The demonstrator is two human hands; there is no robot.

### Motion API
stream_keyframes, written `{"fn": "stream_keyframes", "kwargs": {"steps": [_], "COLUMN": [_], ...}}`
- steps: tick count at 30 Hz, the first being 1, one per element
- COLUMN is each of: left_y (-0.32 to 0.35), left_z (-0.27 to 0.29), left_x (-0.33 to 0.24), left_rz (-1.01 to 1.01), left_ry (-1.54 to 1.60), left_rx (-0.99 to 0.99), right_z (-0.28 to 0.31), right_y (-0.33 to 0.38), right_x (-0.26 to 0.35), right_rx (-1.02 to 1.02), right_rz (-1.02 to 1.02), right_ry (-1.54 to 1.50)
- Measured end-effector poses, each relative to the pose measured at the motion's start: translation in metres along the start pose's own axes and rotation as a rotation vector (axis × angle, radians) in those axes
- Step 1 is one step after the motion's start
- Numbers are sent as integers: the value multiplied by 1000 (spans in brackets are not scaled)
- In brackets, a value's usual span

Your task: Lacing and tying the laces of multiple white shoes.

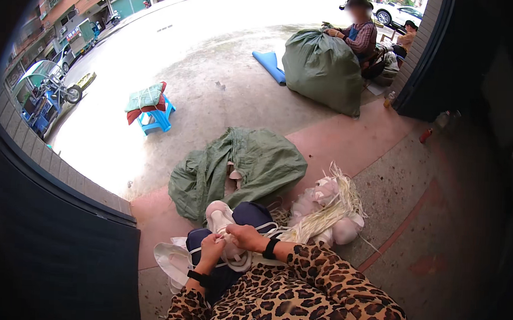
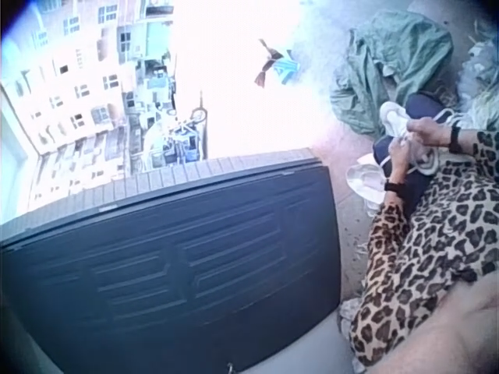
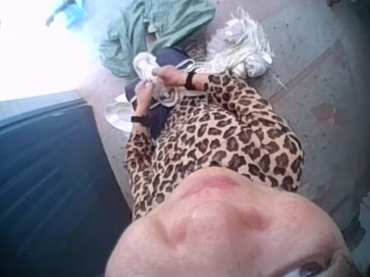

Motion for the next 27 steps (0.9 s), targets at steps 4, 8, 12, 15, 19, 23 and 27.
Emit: {"fn": "stream_keyframes", "kwargs": {"steps": [4, 8, 12, 15, 19, 23, 27], "left_y": [-7, -23, -29, -26, -24, -27, -4], "left_z": [-20, -37, -34, -35, -28, -32, -31], "left_x": [-6, -3, 0, 4, -1, -13, -37], "left_rz": [15, -43, -70, 88, 110, -51, -370], "left_ry": [53, -132, -142, 8, -25, -284, -410], "left_rx": [103, 224, 172, 357, 408, 308, -126], "right_z": [6, 5, 4, 8, 18, 20, 6], "right_y": [6, 9, 11, 11, 14, 16, 11], "right_x": [-14, -29, -47, -57, -60, -61, -59], "right_rx": [-68, -101, -149, -169, -81, -34, 41], "right_rz": [-134, -98, -151, -280, -454, -634, -622], "right_ry": [-148, -165, -242, -350, -424, -630, -793]}}
Point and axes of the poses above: each hand's wrist, its own y-axis away from the middle knuckle, its own z-axis out of the back of the hand, x = y × z, the point moved 5 cm from there along -y, towards the middle knuckle, and after that the axes turned 11 degrees about z, right-handed, at the moved point
